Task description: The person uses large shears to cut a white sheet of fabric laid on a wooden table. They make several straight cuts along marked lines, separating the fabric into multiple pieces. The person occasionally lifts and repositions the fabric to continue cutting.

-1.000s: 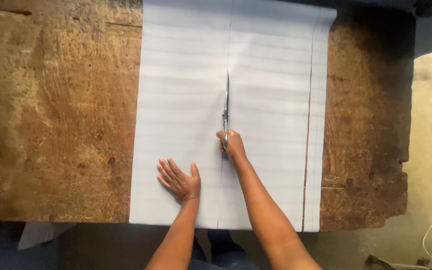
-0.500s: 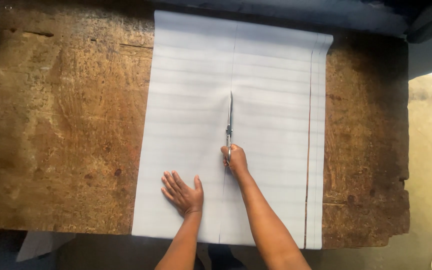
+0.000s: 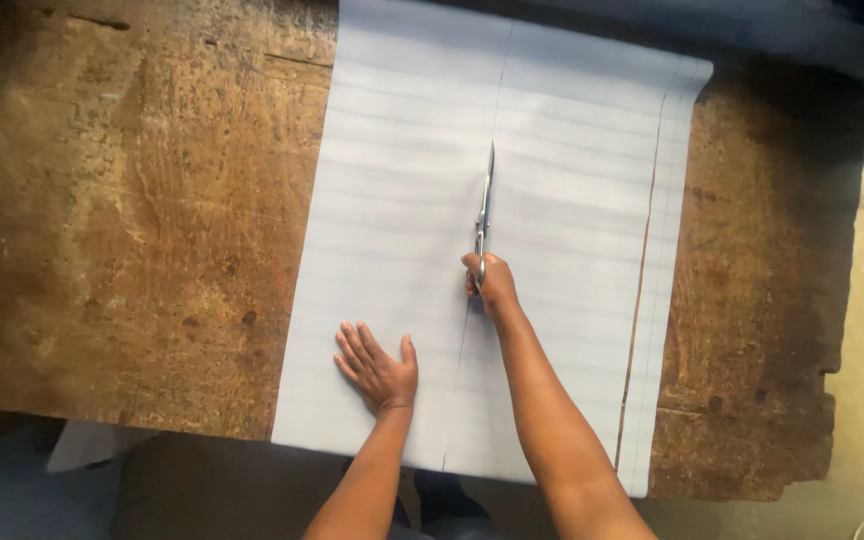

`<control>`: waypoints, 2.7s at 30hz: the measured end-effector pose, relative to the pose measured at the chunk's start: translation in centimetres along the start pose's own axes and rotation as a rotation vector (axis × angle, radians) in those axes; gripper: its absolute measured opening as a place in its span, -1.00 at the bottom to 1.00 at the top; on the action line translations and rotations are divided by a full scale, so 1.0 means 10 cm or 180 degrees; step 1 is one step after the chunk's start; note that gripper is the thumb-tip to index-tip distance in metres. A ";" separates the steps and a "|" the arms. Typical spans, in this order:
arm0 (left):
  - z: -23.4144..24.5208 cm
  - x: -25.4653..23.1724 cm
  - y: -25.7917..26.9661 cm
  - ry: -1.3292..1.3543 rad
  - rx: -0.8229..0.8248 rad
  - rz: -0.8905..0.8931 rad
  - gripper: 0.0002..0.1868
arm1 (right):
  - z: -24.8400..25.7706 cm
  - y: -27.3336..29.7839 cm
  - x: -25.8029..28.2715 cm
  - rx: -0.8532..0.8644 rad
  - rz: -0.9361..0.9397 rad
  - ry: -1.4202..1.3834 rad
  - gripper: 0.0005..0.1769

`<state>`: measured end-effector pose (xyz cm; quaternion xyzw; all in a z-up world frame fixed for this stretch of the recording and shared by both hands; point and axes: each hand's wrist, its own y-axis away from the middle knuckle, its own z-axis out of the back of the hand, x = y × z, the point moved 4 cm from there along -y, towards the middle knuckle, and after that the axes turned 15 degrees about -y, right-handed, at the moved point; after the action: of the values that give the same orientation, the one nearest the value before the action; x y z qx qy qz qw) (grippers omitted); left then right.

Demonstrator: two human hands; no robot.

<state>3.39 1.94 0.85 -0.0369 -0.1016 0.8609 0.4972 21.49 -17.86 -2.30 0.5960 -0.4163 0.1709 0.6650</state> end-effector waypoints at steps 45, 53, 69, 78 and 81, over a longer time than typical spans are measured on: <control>0.05 0.02 0.00 0.0002 0.0049 -0.0067 -0.01 | -0.27 -0.73 0.63 -0.0020 0.0172 -0.0172 -0.73; 0.02 0.01 0.01 -0.0059 0.0100 -0.0058 0.00 | -0.38 -0.95 0.93 -0.0049 0.0105 -0.0208 -0.70; 0.08 0.02 0.01 -0.0050 -0.0029 -0.0093 -0.04 | -0.44 -1.25 1.02 -0.0050 0.0302 -0.0379 -0.77; 0.10 0.06 0.06 -0.0096 0.0039 -0.0076 -0.02 | -0.39 -1.30 0.96 -0.0032 0.0500 -0.0220 -0.75; 0.07 -0.01 -0.02 -0.0049 -0.0021 -0.0040 -0.03 | -0.44 -1.15 1.16 0.0067 0.0400 -0.0267 -0.75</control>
<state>3.51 1.84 1.57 -0.0312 -0.1085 0.8577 0.5016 38.26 -19.51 -0.74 0.5823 -0.4785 0.1917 0.6286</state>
